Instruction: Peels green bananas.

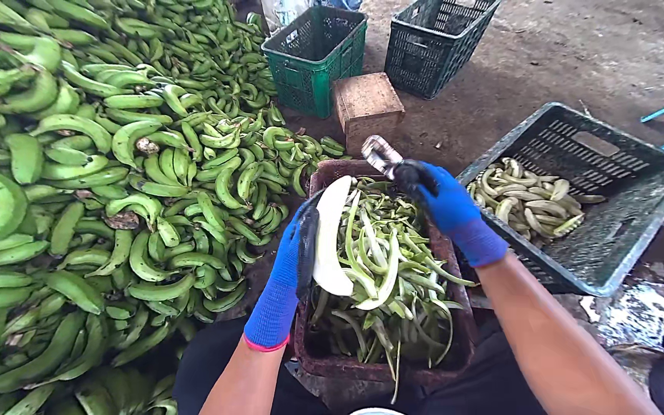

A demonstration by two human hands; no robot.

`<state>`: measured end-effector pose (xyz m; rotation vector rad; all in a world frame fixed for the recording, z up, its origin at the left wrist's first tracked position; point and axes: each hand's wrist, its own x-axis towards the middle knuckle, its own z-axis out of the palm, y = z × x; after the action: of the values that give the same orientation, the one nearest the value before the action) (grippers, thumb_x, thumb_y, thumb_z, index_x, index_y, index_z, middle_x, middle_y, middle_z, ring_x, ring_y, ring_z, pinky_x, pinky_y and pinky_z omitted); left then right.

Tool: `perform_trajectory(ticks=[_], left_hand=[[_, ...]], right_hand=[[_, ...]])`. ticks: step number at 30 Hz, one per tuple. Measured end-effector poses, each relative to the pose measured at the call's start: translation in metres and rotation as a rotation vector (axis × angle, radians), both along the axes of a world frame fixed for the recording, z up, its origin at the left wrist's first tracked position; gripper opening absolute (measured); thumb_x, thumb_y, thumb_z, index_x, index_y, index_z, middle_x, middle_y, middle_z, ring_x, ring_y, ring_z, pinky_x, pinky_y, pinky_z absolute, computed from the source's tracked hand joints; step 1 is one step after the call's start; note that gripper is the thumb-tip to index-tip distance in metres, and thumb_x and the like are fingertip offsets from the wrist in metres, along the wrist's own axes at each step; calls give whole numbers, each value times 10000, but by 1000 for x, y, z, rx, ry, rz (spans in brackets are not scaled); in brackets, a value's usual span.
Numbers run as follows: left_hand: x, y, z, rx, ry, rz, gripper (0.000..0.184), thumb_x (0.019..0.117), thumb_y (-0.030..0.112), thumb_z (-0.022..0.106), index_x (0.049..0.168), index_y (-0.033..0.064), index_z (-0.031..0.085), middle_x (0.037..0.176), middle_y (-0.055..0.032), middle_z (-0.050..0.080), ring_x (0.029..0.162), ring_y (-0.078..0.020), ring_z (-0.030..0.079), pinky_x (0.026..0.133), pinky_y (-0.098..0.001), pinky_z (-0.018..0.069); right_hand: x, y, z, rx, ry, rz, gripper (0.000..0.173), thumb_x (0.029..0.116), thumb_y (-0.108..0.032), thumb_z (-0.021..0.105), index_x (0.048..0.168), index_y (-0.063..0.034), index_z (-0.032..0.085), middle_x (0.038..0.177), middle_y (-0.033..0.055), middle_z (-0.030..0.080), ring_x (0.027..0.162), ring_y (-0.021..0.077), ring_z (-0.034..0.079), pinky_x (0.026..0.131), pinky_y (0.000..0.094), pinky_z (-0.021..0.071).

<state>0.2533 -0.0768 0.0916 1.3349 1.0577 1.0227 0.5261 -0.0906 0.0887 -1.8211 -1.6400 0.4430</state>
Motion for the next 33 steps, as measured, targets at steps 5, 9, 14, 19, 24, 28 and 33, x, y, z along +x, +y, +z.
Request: perform_trajectory(ticks=[5,9,14,19,24,28,33], left_hand=[[23,-3,0,40,100,-24,494,1096,208,352,1581,117,337,1471,-103,527,1150,-120,624,959,-328,529],[50,-31,-9,-89,-29,-212,491,1090,189,354,1569,86,328,1400,-132,568,1040,-171,686,843,-344,597],[57,-112,-36,273,646,-482,625,997,295,561,1556,69,397,1555,-168,446,1374,-310,505,1088,-481,460],[77,-172,-119,270,1199,-671,895,832,498,745,1603,333,321,1682,-178,176,1504,-530,155,1103,-766,194],[101,-104,-148,238,1282,-640,748,937,363,644,1603,358,304,1672,-161,224,1497,-529,180,1057,-746,310],[121,-33,-125,132,1283,-595,760,865,233,695,1566,276,406,1622,-122,351,1466,-477,302,982,-644,480],[141,29,-94,114,1238,-603,631,883,222,732,1479,186,527,1559,-186,419,1379,-512,405,947,-707,455]], right_hand=[[-36,-27,5,-21,326,71,673,877,-153,773,1489,-124,494,1206,193,682,1020,303,687,876,538,566],[-42,-40,-7,-141,267,159,713,853,-179,819,1491,-105,510,1222,195,690,1094,315,679,961,550,529],[39,-72,-3,13,829,-96,410,1017,-242,588,1399,-104,534,1020,54,667,768,100,622,664,292,552],[139,-90,25,538,1320,-525,217,1100,-350,357,1152,-190,494,872,-37,605,725,88,616,664,280,553],[145,-113,48,773,1382,-460,189,1081,-367,436,1162,-212,510,970,-2,629,777,118,640,656,301,569],[133,-107,52,725,1359,-389,211,1078,-365,468,1227,-221,506,1024,-2,646,814,124,656,667,308,580],[113,-108,41,522,1195,-283,250,1085,-382,428,1237,-277,597,1074,-85,679,908,72,678,775,274,583]])
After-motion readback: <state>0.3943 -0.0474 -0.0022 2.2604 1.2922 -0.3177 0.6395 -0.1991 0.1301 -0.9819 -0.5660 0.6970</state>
